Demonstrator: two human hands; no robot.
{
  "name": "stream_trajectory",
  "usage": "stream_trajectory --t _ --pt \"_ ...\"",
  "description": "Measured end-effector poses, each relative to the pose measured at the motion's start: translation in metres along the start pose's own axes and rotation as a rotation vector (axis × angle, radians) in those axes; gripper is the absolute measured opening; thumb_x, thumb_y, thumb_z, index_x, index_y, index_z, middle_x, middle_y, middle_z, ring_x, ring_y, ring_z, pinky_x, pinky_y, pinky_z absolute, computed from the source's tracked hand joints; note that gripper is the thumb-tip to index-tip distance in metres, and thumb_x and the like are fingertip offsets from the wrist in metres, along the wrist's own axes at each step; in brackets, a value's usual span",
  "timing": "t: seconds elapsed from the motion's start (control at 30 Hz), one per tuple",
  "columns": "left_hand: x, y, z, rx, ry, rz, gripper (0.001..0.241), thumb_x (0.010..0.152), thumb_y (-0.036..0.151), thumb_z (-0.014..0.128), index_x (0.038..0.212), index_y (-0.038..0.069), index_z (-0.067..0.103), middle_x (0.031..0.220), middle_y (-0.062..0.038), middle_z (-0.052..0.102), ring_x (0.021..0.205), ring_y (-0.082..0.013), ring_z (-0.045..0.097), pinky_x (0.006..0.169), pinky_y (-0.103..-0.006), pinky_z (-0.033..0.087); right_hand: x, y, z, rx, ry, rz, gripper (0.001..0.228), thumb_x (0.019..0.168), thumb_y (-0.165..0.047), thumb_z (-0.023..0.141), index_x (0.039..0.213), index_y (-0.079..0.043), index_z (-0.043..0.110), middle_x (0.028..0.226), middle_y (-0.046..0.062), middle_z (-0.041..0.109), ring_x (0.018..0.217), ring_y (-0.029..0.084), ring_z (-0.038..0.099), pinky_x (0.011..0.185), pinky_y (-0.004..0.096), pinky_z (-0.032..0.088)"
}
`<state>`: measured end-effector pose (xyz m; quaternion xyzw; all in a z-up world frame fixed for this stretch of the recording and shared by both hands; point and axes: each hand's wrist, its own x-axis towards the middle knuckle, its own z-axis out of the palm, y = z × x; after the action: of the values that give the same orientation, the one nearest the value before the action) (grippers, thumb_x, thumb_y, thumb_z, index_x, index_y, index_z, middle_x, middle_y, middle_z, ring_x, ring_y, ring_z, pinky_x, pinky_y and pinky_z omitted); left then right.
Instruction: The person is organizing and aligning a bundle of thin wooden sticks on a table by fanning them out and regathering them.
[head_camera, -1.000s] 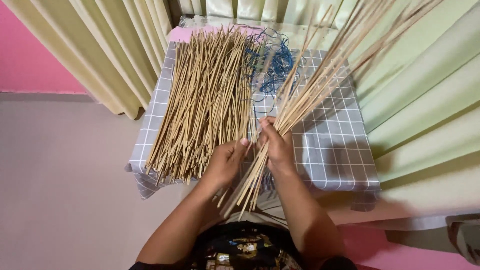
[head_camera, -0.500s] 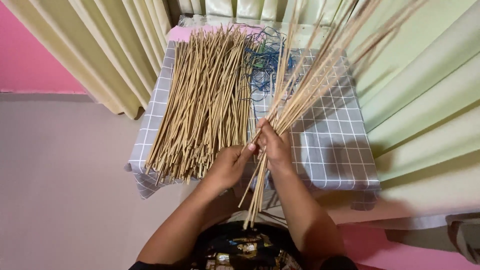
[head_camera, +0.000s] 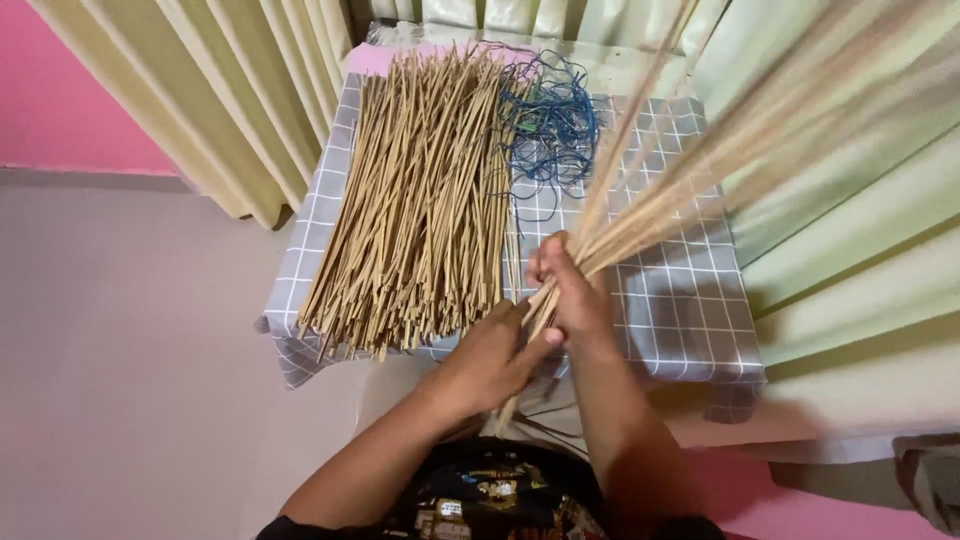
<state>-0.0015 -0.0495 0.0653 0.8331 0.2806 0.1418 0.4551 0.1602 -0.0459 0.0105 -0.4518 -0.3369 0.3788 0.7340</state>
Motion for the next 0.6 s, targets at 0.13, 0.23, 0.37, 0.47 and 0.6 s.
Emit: stream_trajectory --t 0.13,0.23,0.37,0.47,0.6 --pt "-0.016 -0.011 -0.007 0.094 0.092 0.139 0.066 0.102 0.040 0.053 0.140 -0.015 0.049 0.112 -0.035 0.059 0.103 -0.0579 0.061 0.082 -0.0559 0.054 0.033 -0.038 -0.041 0.086 0.003 0.072 0.031 0.098 -0.052 0.063 0.095 -0.022 0.061 0.080 0.000 0.067 0.073 0.014 0.067 0.059 0.029 0.056" --pt "-0.028 -0.020 -0.023 0.037 0.136 0.059 0.063 0.101 0.034 0.054 0.148 -0.006 0.046 0.122 -0.030 0.060 0.111 -0.0434 0.062 0.086 -0.0480 0.057 0.074 -0.098 -0.076 0.048 0.065 -0.049 0.023 0.104 -0.039 0.059 0.092 -0.020 0.058 0.071 -0.002 0.053 0.063 0.011 0.053 0.053 0.026 0.044" --pt "-0.035 -0.062 -0.052 0.076 0.351 0.032 0.043 0.099 0.039 0.054 0.136 0.018 0.058 0.123 -0.009 0.063 0.106 -0.0224 0.061 0.087 -0.0405 0.055 0.096 -0.152 -0.114 -0.124 0.198 -0.314 0.028 0.114 -0.029 0.060 0.089 -0.017 0.052 0.061 -0.004 0.036 0.051 0.008 0.036 0.050 0.026 0.035" --pt "-0.037 -0.092 -0.093 0.073 0.680 0.078 0.028 0.100 0.030 0.059 0.117 0.011 0.070 0.115 -0.009 0.073 0.098 -0.0205 0.065 0.085 -0.0385 0.055 0.080 -0.142 -0.099 -0.322 0.379 -0.351 0.027 0.114 -0.037 0.067 0.101 -0.017 0.053 0.065 -0.004 0.047 0.055 0.009 0.047 0.058 0.027 0.049" --pt "-0.016 -0.138 -0.152 0.044 0.899 -0.099 0.042 0.104 0.041 0.056 0.117 0.005 0.074 0.100 -0.008 0.073 0.088 -0.0182 0.062 0.074 -0.0340 0.050 0.077 -0.032 -0.134 -0.570 0.418 -0.269 0.018 0.106 -0.021 0.055 0.093 -0.011 0.063 0.063 0.003 0.060 0.056 0.014 0.059 0.060 0.025 0.054"
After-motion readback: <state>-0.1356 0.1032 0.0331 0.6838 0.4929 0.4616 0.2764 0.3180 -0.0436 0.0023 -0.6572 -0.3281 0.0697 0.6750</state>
